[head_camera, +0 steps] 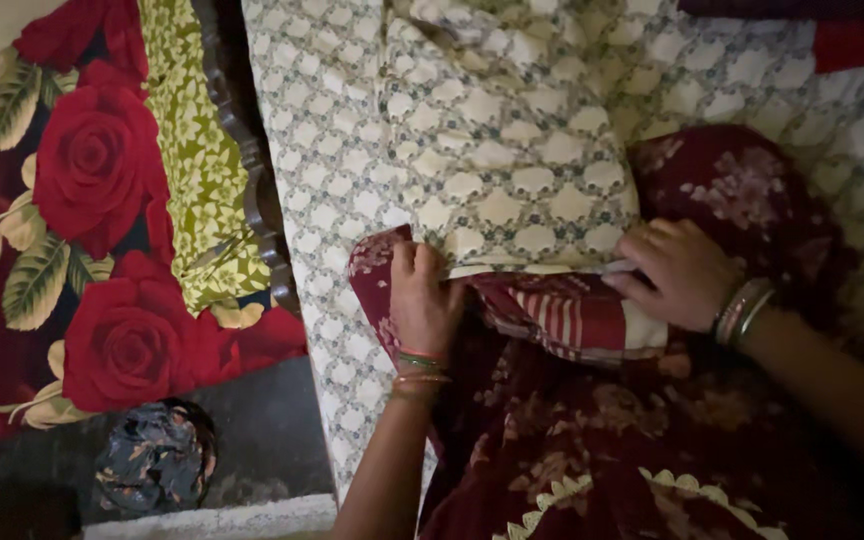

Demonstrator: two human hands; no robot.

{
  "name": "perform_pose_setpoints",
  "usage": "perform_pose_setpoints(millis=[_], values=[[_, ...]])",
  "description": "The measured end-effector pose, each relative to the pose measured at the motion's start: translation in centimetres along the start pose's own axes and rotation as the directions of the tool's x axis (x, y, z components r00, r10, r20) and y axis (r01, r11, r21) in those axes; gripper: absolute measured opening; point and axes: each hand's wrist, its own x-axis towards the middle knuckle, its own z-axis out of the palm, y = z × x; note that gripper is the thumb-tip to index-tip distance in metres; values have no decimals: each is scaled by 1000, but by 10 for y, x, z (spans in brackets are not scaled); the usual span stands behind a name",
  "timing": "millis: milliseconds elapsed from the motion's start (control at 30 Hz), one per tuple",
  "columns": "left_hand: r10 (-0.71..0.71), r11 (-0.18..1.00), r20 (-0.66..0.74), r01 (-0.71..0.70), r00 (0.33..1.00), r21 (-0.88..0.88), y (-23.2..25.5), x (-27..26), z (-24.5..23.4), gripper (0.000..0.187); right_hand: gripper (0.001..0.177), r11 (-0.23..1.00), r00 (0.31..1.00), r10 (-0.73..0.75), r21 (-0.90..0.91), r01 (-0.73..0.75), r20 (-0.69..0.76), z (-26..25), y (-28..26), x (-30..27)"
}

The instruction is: The person places a pillow on a bed and proceeds to put a patterned pillowcase onto it. They unfold the case, insert the pillow, and repeatedly adjust the fabric to fit the corners and smooth the surface.

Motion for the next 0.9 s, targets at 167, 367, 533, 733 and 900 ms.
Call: perform_pose_setpoints(millis=[167,367,533,733,900], values=[[33,979,152,-63,988,194,10,13,-19,42,34,994,992,72,-84,-64,104,4,0,2],[35,996,325,-61,945,71,0,68,-17,44,43,982,936,128,-174,-73,328,-27,-15,23],[-165,976,350,103,922,190,-16,102,41,55,53,923,829,385,-160,-350,407,-47,-18,68],[47,938,345,-160,937,308,-9,62,27,33,56,857,902,-179,-512,-52,-392,25,39,146],[-372,925,419,292,829,243,-9,81,4,48,21,946,998,16,-325,3,54,57,26,138]])
